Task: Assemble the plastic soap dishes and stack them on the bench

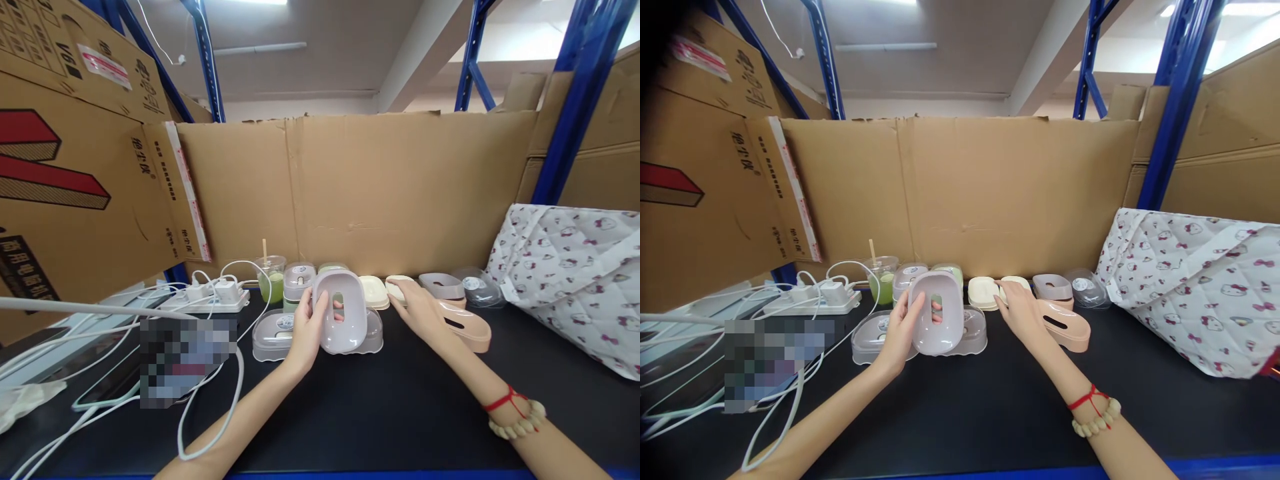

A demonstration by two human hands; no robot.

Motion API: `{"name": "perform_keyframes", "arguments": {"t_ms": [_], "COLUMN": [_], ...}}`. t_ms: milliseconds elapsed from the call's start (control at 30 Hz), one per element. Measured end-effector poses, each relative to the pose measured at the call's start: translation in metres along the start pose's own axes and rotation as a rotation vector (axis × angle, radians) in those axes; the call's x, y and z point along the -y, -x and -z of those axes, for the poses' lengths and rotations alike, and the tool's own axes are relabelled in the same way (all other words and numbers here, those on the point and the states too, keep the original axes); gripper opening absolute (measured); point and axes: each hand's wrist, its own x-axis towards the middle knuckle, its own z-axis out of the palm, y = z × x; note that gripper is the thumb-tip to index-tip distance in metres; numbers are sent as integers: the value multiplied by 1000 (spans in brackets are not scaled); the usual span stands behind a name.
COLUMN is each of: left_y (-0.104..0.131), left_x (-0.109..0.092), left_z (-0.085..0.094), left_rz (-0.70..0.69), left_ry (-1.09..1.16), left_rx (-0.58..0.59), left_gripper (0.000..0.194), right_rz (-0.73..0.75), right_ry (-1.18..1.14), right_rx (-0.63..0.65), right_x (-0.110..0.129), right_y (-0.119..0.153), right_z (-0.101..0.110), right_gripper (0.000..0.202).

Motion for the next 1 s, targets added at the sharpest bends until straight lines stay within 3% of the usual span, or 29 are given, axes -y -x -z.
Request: {"name": "perform_keyframes", "arguments": {"t_ms": [200, 400, 467, 567, 700, 833, 1000], "left_y": [-2, -4, -4, -4, -4, -4, -5], "left_x": [3, 3, 3, 1, -5, -6, -6], "left_z": [0, 2, 3, 3, 0, -1, 0], "left_rz": [107, 181, 186, 184, 276, 372, 431], "left_ry": [4, 67, 93, 119, 159, 250, 325], "left_rx": [-58, -89, -100, -124, -164, -117, -92], "left_gripper": [56, 65, 65, 64, 46, 42, 39], "right_rz": [-137, -112, -89, -9, 271, 529, 642], "right_ry": [192, 156, 136, 86, -41, -150, -238], "right_rx": [304, 321, 264, 42, -183, -185, -137], "right_x": [-39, -45, -43, -30, 5, 43, 63], "right_y": [14, 10, 6, 1, -6, -9, -3], "right_z": [-18, -14, -9, -1, 11, 19, 21], "right_gripper": [32, 39, 38, 35, 28, 31, 28]}}
